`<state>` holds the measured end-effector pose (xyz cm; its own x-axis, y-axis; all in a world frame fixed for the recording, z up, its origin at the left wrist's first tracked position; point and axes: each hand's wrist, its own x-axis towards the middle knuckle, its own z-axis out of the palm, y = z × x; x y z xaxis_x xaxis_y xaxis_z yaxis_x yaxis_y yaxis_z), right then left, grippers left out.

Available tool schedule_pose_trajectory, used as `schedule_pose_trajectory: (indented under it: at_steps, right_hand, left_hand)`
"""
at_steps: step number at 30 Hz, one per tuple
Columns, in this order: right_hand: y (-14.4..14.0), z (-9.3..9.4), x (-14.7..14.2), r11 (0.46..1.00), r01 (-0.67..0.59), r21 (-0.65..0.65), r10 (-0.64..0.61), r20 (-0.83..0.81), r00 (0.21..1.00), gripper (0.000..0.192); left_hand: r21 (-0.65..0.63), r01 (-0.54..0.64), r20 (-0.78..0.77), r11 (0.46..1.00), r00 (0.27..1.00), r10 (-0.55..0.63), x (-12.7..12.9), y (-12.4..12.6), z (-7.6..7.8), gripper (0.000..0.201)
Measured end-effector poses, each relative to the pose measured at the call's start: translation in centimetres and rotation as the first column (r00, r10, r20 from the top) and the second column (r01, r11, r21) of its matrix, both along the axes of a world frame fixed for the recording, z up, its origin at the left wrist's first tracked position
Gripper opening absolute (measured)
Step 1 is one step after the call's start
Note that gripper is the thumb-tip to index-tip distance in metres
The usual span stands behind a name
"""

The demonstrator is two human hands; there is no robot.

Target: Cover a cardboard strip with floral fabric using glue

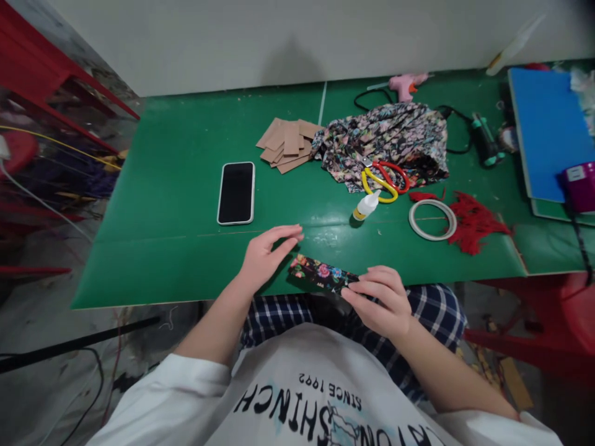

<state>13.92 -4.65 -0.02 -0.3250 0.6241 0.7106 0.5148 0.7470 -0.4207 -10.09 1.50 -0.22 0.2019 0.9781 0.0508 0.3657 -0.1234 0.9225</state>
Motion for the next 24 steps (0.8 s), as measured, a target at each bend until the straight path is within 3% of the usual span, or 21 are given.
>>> schedule_pose_trajectory:
  at_steps: [2,5,7,9,12,14,16,20,24]
  right_hand:
    - [0.0,0.4,0.1,0.981,-0.087,-0.172,0.081,-0.045,0.996,0.032]
    - [0.0,1.0,0.3,0.909,-0.212,-0.36,0.175,-0.132,0.976,0.021]
    - [0.2,1.4,0.4,0.862,-0.253,-0.439,0.187,-0.189,0.964,0.014]
    - [0.5,1.5,0.5,0.829,-0.235,-0.508,0.128,-0.237,0.963,0.01]
    - [1.8,1.5,-0.1,0.792,-0.13,-0.596,-0.04,-0.264,0.964,0.004]
    - [3.0,1.6,-0.8,0.774,-0.093,-0.626,-0.096,-0.262,0.96,0.002]
    - [4.2,1.7,-1.7,0.778,-0.091,-0.621,-0.105,-0.272,0.957,0.003]
    - [6.0,1.9,-3.0,0.805,-0.063,-0.591,-0.129,-0.277,0.952,0.005]
    - [6.4,1.6,-2.1,0.826,-0.049,-0.562,-0.105,-0.237,0.966,0.01]
  left_hand:
    - [0.045,-0.097,-0.206,0.994,0.973,0.104,-0.4,0.9,-0.1,0.029]
    - [0.216,-0.06,-0.493,0.974,0.855,0.163,-1.2,2.2,0.3,0.026]
    - [0.262,-0.039,-0.558,0.964,0.809,0.184,-1.5,2.8,1.1,0.034]
    - [0.223,-0.014,-0.504,0.975,0.854,0.127,-1.4,3.0,2.2,0.039]
    - [0.046,0.201,-0.287,0.979,0.941,-0.18,-0.3,2.8,4.1,0.036]
    - [-0.118,0.405,-0.118,0.907,0.901,-0.418,0.6,2.9,4.9,0.036]
    - [-0.251,0.543,0.031,0.801,0.832,-0.554,1.4,3.3,5.1,0.035]
    - [-0.422,0.651,0.255,0.631,0.754,-0.606,2.1,4.6,4.2,0.04]
    - [-0.487,0.666,0.285,0.565,0.733,-0.618,2.0,5.5,3.6,0.045]
